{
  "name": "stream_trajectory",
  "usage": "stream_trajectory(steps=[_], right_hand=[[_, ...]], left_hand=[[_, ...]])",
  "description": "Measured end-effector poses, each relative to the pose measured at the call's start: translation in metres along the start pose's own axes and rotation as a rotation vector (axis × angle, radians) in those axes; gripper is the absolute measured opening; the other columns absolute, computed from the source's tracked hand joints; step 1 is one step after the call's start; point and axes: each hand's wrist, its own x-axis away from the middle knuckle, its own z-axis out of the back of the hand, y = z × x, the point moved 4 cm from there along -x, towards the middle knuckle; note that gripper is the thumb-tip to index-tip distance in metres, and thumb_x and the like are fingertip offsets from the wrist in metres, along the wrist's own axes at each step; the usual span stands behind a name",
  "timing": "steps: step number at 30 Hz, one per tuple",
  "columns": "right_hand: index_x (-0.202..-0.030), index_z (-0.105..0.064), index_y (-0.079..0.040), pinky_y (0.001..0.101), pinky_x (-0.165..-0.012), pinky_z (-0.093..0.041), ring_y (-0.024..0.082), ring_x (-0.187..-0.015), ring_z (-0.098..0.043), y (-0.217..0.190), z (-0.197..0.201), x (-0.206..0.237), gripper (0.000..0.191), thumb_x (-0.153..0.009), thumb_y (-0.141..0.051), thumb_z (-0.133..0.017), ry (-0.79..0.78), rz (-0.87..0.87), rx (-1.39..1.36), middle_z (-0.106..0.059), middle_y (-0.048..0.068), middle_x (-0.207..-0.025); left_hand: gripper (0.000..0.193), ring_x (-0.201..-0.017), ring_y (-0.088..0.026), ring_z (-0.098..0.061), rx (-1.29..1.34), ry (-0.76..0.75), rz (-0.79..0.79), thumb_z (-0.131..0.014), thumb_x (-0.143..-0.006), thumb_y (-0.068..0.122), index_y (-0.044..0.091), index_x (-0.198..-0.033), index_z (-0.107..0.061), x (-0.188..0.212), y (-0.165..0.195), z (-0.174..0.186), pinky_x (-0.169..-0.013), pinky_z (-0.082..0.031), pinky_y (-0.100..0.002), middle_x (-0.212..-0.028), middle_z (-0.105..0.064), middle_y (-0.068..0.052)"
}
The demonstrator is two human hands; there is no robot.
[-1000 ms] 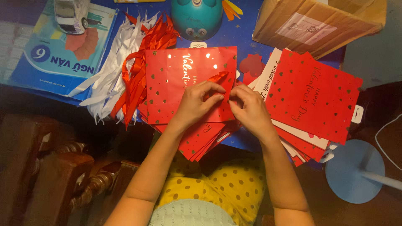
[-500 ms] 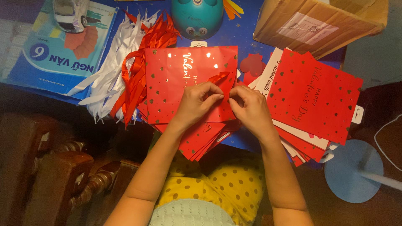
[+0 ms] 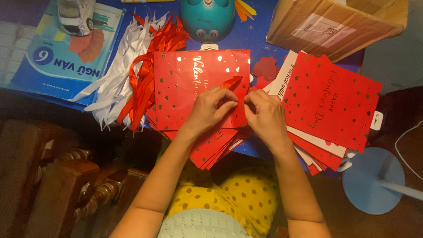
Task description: The person assembles red Valentine's Day gift bags by threading red ribbons through the bag handles and tying them into bows. They handle multiple bags one at a time, stacking completed bags on the table.
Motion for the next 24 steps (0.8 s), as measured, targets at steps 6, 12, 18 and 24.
stream_trajectory(steps=[6,12,18,24], right_hand=[[-0.093,-0.068,-0.001,0.0338,-0.064,-0.052,0.021,-0.064,-0.069,0.010,-0.001,-0.001,0.007,-0.087,-0.006,-0.068,-0.092,-0.186,-0.199,-0.071,0.009,-0.079],[-0.097,-0.071,-0.002,0.0295,-0.061,-0.052,0.014,-0.061,-0.067,0.018,-0.003,0.000,0.013,-0.089,-0.012,-0.070,-0.139,-0.324,-0.238,-0.074,0.008,-0.076],[-0.112,-0.072,-0.003,0.0247,-0.068,-0.052,0.005,-0.075,-0.067,0.023,-0.002,0.002,0.022,-0.106,-0.021,-0.060,-0.034,-0.315,-0.467,-0.074,0.001,-0.083],[-0.107,-0.071,-0.001,0.0239,-0.056,-0.044,0.004,-0.061,-0.049,0.023,-0.007,0.000,0.019,-0.095,-0.016,-0.072,-0.010,-0.338,-0.378,-0.068,0.000,-0.077]], left_hand=[[0.014,-0.071,-0.019,-0.064,0.003,-0.002,-0.022,-0.077,-0.089,0.014,0.008,-0.101,-0.074,0.001,0.003,0.000,-0.065,-0.051,-0.032,-0.081,-0.067,-0.008],[0.009,-0.076,-0.011,-0.072,0.187,0.014,0.114,-0.070,-0.098,0.011,0.004,-0.103,-0.069,0.004,-0.003,0.000,-0.070,-0.056,-0.028,-0.090,-0.075,-0.005],[0.021,-0.087,-0.013,-0.070,0.269,0.217,0.101,-0.074,-0.095,0.016,0.005,-0.109,-0.062,0.003,0.002,0.009,-0.071,-0.058,-0.028,-0.115,-0.069,-0.008],[0.024,-0.117,-0.025,-0.061,-0.045,0.420,0.000,-0.076,-0.099,0.015,0.008,-0.121,-0.069,0.003,0.021,0.024,-0.100,-0.053,-0.036,-0.130,-0.061,-0.010]])
